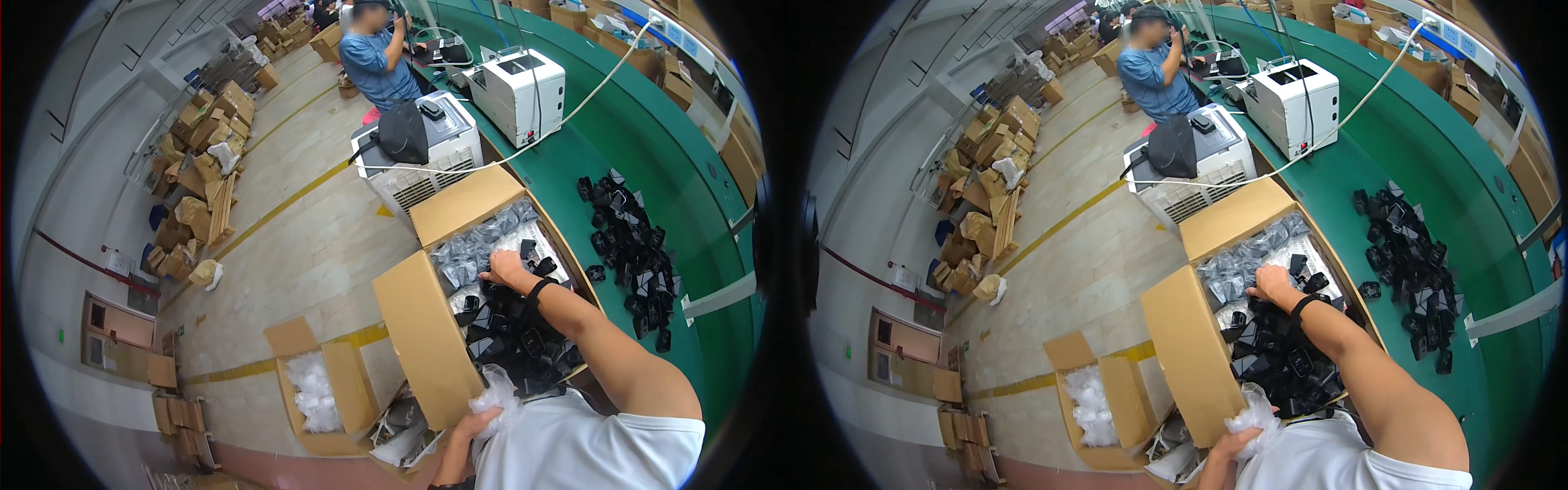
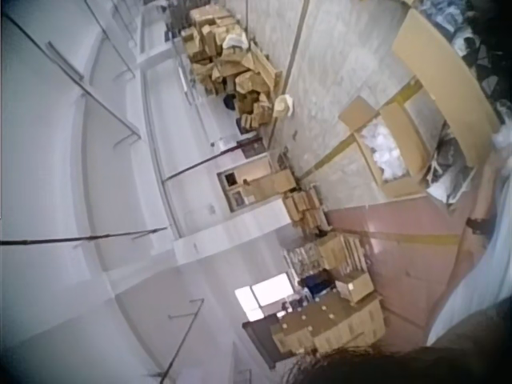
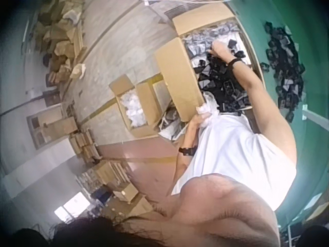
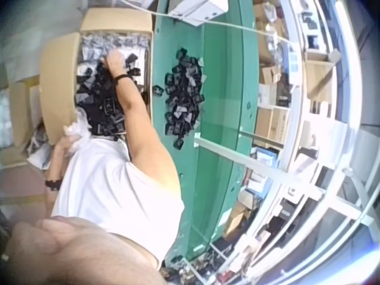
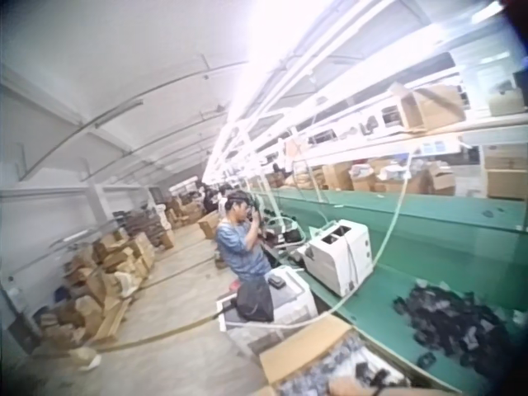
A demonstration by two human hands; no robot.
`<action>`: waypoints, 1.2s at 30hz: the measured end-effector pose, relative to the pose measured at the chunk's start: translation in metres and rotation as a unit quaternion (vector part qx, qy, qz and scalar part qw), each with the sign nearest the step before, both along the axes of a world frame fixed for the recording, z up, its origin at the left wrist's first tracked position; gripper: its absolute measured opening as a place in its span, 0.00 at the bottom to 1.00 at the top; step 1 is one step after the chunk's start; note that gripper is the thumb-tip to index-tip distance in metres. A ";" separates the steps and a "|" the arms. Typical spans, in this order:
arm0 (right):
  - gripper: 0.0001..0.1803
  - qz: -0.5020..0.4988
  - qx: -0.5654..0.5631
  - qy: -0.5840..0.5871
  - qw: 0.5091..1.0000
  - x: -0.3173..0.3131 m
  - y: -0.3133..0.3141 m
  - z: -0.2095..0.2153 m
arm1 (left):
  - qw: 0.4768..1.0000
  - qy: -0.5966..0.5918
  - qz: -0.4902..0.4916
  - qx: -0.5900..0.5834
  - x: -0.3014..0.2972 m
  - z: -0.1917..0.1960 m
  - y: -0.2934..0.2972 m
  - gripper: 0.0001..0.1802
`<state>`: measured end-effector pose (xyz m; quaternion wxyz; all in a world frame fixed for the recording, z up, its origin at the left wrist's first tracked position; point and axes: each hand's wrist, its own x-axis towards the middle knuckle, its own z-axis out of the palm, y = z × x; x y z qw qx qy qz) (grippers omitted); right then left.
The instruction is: The person opens a cardboard box and removes multiple small black items wrapped in plastic. They unwrap each item and place it on a green workbench. The person continues this process throughout the clip, handling items one at a time.
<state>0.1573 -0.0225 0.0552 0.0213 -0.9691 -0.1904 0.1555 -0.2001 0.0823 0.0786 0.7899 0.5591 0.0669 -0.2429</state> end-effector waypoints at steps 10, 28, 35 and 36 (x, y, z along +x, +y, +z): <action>0.20 0.028 0.306 -0.014 0.951 0.010 -0.024 -0.047 | 1.000 -0.018 -0.019 0.014 0.007 0.012 0.000 0.24; 0.08 0.041 0.477 -0.141 0.866 0.002 -0.049 0.035 | 0.999 0.011 -0.030 0.033 -0.017 -0.087 0.004 0.25; 0.08 0.015 0.440 -0.072 0.895 -0.011 -0.003 0.025 | 0.974 0.070 -0.013 0.216 -0.025 -0.091 0.006 0.25; 0.09 0.008 0.400 -0.086 0.913 -0.013 0.002 0.030 | 0.979 0.070 -0.012 0.190 -0.022 -0.087 0.007 0.25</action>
